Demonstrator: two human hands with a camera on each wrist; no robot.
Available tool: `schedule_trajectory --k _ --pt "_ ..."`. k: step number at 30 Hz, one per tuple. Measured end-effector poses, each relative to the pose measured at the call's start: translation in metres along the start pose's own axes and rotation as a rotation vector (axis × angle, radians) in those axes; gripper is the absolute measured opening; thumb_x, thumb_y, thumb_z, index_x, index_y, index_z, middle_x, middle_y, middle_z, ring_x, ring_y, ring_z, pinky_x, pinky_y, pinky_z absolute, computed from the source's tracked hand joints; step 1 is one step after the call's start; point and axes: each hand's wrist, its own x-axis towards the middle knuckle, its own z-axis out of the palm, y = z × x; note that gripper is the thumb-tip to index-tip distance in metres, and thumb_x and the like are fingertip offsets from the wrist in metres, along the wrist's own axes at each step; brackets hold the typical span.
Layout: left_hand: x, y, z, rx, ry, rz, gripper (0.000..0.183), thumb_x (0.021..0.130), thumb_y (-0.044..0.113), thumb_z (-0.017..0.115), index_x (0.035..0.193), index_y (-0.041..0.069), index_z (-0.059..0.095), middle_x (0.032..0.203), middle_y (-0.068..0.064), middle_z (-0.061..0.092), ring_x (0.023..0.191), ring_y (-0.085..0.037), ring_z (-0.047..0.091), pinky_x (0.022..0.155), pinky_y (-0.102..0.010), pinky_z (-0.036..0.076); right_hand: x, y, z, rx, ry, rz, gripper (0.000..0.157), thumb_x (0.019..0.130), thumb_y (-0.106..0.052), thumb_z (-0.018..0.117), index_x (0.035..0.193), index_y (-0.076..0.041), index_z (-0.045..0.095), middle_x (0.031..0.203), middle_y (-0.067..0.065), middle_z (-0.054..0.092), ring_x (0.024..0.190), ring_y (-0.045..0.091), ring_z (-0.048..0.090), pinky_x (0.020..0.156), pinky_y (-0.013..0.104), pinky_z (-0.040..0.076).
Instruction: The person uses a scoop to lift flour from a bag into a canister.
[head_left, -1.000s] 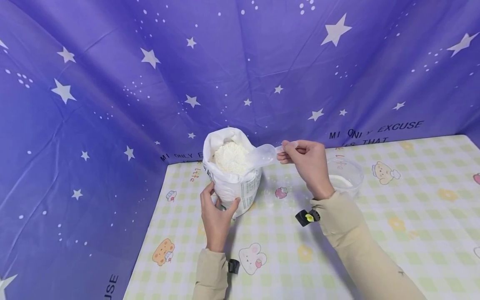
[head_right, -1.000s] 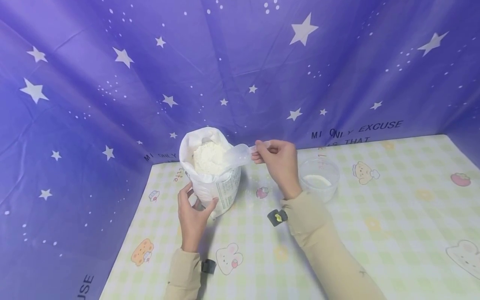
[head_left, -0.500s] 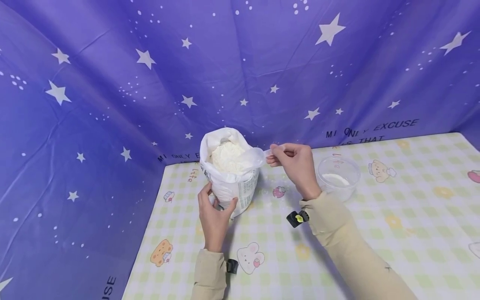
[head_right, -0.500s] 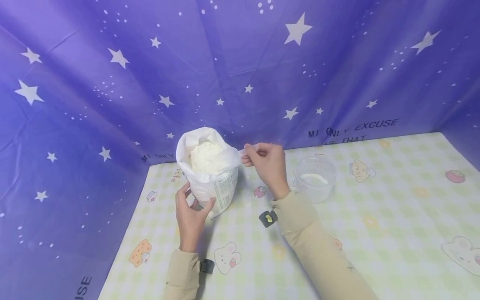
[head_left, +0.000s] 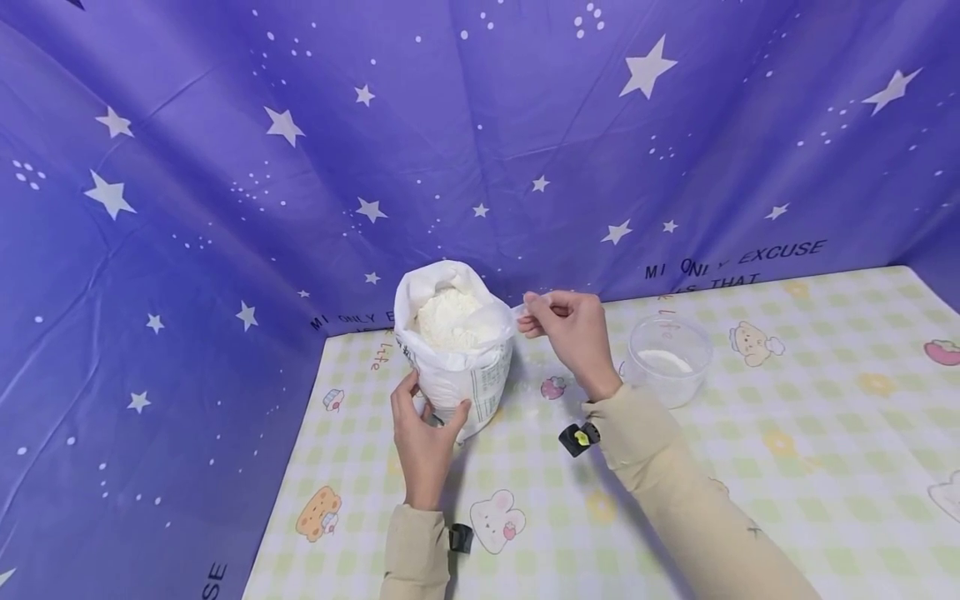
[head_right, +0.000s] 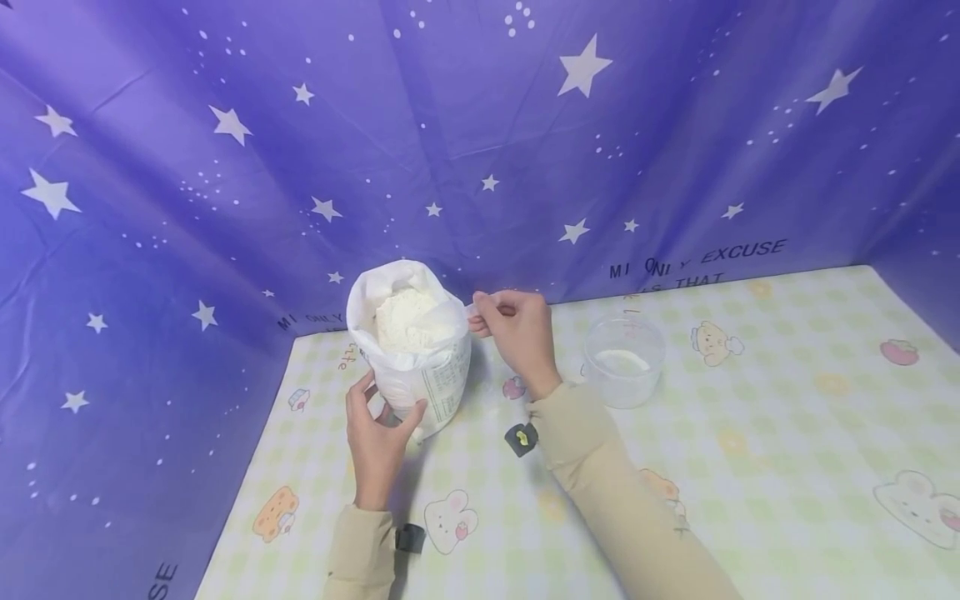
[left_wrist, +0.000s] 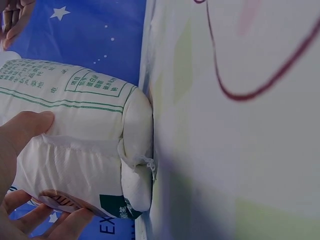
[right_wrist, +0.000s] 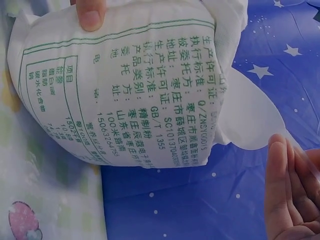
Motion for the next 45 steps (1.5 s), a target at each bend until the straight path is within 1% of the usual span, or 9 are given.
schedule_trajectory --k 8,14,17,22,29,33,38,41,45 --pt "0.001 0.0 -0.001 0.002 0.001 0.006 0.082 0.073 0.017 0.089 0.14 0.009 0.043 0.136 -0.007 0.047 0.131 -0.023 0.047 0.104 -0.034 0.054 0.002 -0.001 0.012 -0.048 -0.025 0.001 0.029 0.095 -0.015 0.067 0.091 0.013 0.073 0.079 0.027 0.072 0.06 0.012 0.071 0.062 0.029 0.064" --pt "0.001 0.0 -0.001 -0.01 -0.001 0.01 0.082 0.073 0.016 0.089 0.141 0.009 0.043 0.136 -0.008 0.047 0.131 -0.024 0.047 0.104 -0.035 0.054 0.002 -0.002 0.022 -0.069 -0.041 -0.004 0.028 0.095 -0.013 0.066 0.087 0.013 0.072 0.079 0.03 0.071 0.061 0.019 0.072 0.062 0.032 0.065" --pt "0.001 0.0 -0.001 -0.013 0.001 0.011 0.083 0.072 0.016 0.089 0.141 0.009 0.043 0.136 -0.008 0.047 0.131 -0.024 0.047 0.105 -0.034 0.053 0.003 -0.002 0.027 -0.09 -0.036 -0.001 0.027 0.095 -0.014 0.067 0.084 0.011 0.073 0.077 0.026 0.071 0.061 0.019 0.071 0.061 0.031 0.065" --pt "0.001 0.0 -0.001 -0.009 0.001 0.01 0.082 0.072 0.016 0.089 0.14 0.009 0.043 0.136 -0.008 0.047 0.131 -0.024 0.047 0.104 -0.034 0.054 0.003 0.0 0.034 -0.13 -0.017 -0.004 0.027 0.094 -0.014 0.068 0.078 0.006 0.073 0.072 0.02 0.072 0.059 0.016 0.069 0.059 0.027 0.064" --pt "0.001 0.001 -0.001 -0.014 0.0 0.006 0.082 0.072 0.016 0.089 0.14 0.009 0.043 0.136 -0.008 0.047 0.131 -0.024 0.047 0.104 -0.035 0.054 0.003 -0.001 0.044 -0.13 -0.017 0.001 0.023 0.092 -0.012 0.07 0.077 0.005 0.072 0.07 0.017 0.072 0.059 0.013 0.069 0.059 0.025 0.063" --pt "0.001 0.0 -0.001 -0.015 -0.002 0.006 0.082 0.072 0.017 0.089 0.141 0.009 0.043 0.137 -0.007 0.047 0.131 -0.023 0.047 0.105 -0.034 0.053 0.003 -0.002 0.05 -0.203 -0.026 -0.022 0.024 0.092 -0.014 0.07 0.074 0.002 0.073 0.069 0.014 0.072 0.058 0.014 0.069 0.057 0.02 0.061" --pt "0.001 -0.001 -0.001 -0.016 -0.004 0.006 0.082 0.073 0.017 0.088 0.141 0.01 0.042 0.136 -0.008 0.047 0.131 -0.023 0.047 0.105 -0.034 0.053 0.002 -0.002 0.057 -0.302 -0.068 -0.059 0.027 0.093 -0.017 0.069 0.07 -0.003 0.074 0.066 0.009 0.072 0.059 0.015 0.068 0.058 0.016 0.054" --pt "0.002 -0.001 0.0 -0.01 -0.005 0.006 0.082 0.073 0.017 0.088 0.141 0.01 0.042 0.136 -0.008 0.047 0.131 -0.023 0.047 0.105 -0.034 0.053 0.002 -0.003 0.061 -0.331 -0.095 -0.084 0.028 0.093 -0.018 0.069 0.069 -0.004 0.074 0.064 0.007 0.071 0.058 0.015 0.067 0.058 0.017 0.052" --pt "0.002 -0.002 0.0 -0.019 -0.002 0.007 0.082 0.073 0.017 0.088 0.14 0.01 0.042 0.136 -0.008 0.047 0.13 -0.022 0.047 0.105 -0.034 0.053 0.002 -0.005 0.065 -0.343 -0.122 -0.09 0.029 0.094 -0.018 0.068 0.068 -0.005 0.073 0.063 0.005 0.07 0.057 0.015 0.066 0.055 0.018 0.051"
